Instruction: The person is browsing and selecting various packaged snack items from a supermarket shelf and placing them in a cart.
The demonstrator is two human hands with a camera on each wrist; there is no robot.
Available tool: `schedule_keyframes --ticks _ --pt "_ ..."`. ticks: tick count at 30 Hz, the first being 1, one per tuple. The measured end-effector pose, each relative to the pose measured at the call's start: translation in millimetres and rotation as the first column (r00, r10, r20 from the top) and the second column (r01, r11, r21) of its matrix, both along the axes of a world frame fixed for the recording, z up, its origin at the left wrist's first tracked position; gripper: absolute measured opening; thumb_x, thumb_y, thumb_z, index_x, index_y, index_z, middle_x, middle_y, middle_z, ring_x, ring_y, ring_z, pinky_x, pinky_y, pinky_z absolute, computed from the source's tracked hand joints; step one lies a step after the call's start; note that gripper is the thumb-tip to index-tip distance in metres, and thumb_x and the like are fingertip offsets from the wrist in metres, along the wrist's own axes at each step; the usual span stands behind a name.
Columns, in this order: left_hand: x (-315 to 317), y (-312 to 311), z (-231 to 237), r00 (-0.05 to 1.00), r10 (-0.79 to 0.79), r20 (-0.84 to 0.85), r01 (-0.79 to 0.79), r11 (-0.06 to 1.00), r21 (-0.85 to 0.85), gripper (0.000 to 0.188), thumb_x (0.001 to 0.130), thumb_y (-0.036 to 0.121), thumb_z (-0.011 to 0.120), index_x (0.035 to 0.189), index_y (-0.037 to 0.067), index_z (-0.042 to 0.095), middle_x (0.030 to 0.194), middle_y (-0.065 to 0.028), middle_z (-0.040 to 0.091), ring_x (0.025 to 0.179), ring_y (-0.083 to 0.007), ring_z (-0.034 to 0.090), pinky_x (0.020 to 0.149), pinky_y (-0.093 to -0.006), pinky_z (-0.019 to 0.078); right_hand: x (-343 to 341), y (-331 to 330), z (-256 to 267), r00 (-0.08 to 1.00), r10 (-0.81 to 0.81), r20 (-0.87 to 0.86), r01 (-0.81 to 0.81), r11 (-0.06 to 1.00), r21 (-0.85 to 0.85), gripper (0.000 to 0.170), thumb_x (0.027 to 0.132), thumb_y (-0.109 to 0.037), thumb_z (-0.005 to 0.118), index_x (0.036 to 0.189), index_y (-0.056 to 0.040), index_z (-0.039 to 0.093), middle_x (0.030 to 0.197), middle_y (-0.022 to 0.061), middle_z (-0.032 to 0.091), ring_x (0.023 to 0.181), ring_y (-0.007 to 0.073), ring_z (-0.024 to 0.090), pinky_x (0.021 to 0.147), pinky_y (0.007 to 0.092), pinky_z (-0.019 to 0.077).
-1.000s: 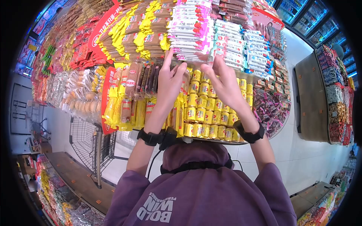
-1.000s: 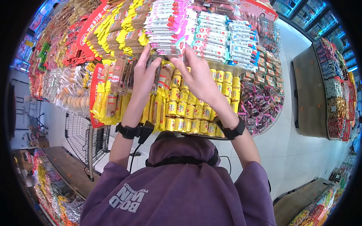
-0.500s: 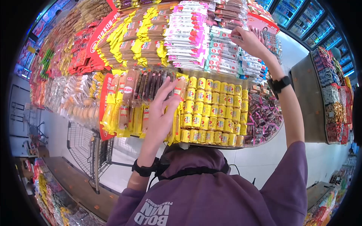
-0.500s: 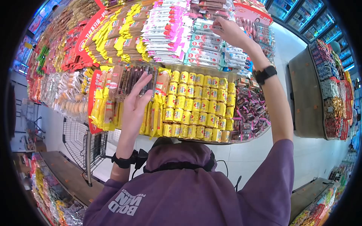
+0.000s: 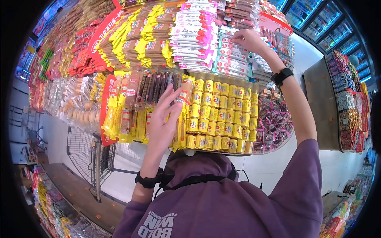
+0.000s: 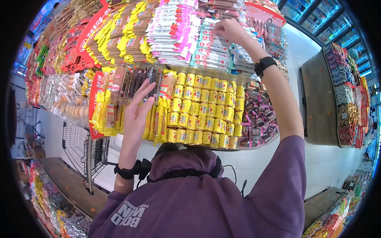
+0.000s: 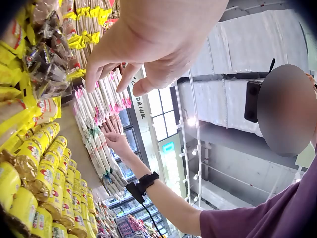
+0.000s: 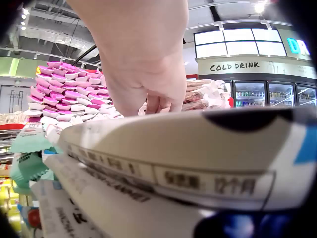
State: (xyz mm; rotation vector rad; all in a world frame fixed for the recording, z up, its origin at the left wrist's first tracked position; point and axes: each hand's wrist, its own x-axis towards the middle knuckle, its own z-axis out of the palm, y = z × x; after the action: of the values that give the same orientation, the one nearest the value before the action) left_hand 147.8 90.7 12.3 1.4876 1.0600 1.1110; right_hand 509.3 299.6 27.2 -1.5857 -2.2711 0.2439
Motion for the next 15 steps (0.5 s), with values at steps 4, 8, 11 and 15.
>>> schedule_keyframes --ticks 4,8,11,15 --pt "4.2 0.5 2.1 0.999 -0.033 0.007 0.033 0.999 0.02 0.038 0.1 0.011 0.056 0.137 0.005 0.057 0.155 -0.0169 0.037 0.14 -0.0216 0.041 0.106 -0.0357 0.0437 -4.6 -4.2 -0.2 0.997 0.069 0.046 -0.078 0.964 0.254 0.021 0.09 -0.022 0.07 0.1 -0.0048 0.075 0.087 0.0114 0.073 0.077 0.0233 0.07 0.07 0.0365 0.0548" --pt "0.9 -5.3 3.9 1.0 -0.002 0.026 0.003 1.0 -0.013 0.033 0.1 0.013 0.057 0.13 0.002 0.061 0.137 -0.0153 0.056 0.12 -0.0169 0.057 0.1 -0.033 0.0464 -30.7 -56.4 26.6 0.976 0.08 -0.202 -0.001 0.93 0.368 0.017 0.087 -0.015 0.072 0.098 -0.0027 0.072 0.09 0.0121 0.073 0.076 0.0238 0.069 0.074 0.0347 0.0556" --pt "-11.2 -13.3 -0.8 1.0 -0.018 -0.013 0.017 0.995 -0.103 0.025 0.1 0.014 0.059 0.12 0.0 0.066 0.095 -0.0053 0.072 0.086 -0.0088 0.064 0.084 -0.0263 0.0499 -71.8 -131.5 33.7 0.938 0.124 -0.325 -0.031 0.96 0.278 0.008 0.084 -0.002 0.067 0.092 -0.0026 0.07 0.09 0.0105 0.07 0.081 0.0227 0.069 0.078 0.0338 0.0552" --pt "-22.2 -24.3 -15.5 0.996 -0.089 -0.001 0.085 0.954 -0.289 0.019 0.097 0.003 0.058 0.114 -0.002 0.067 0.096 -0.0051 0.066 0.083 -0.009 0.064 0.074 -0.0214 0.0503 -113.1 -213.9 9.1 0.922 0.185 -0.339 -0.143 0.979 0.145 0.012 0.08 0.005 0.068 0.089 -0.0027 0.068 0.089 0.01 0.068 0.086 0.0263 0.068 0.078 0.035 0.0545"
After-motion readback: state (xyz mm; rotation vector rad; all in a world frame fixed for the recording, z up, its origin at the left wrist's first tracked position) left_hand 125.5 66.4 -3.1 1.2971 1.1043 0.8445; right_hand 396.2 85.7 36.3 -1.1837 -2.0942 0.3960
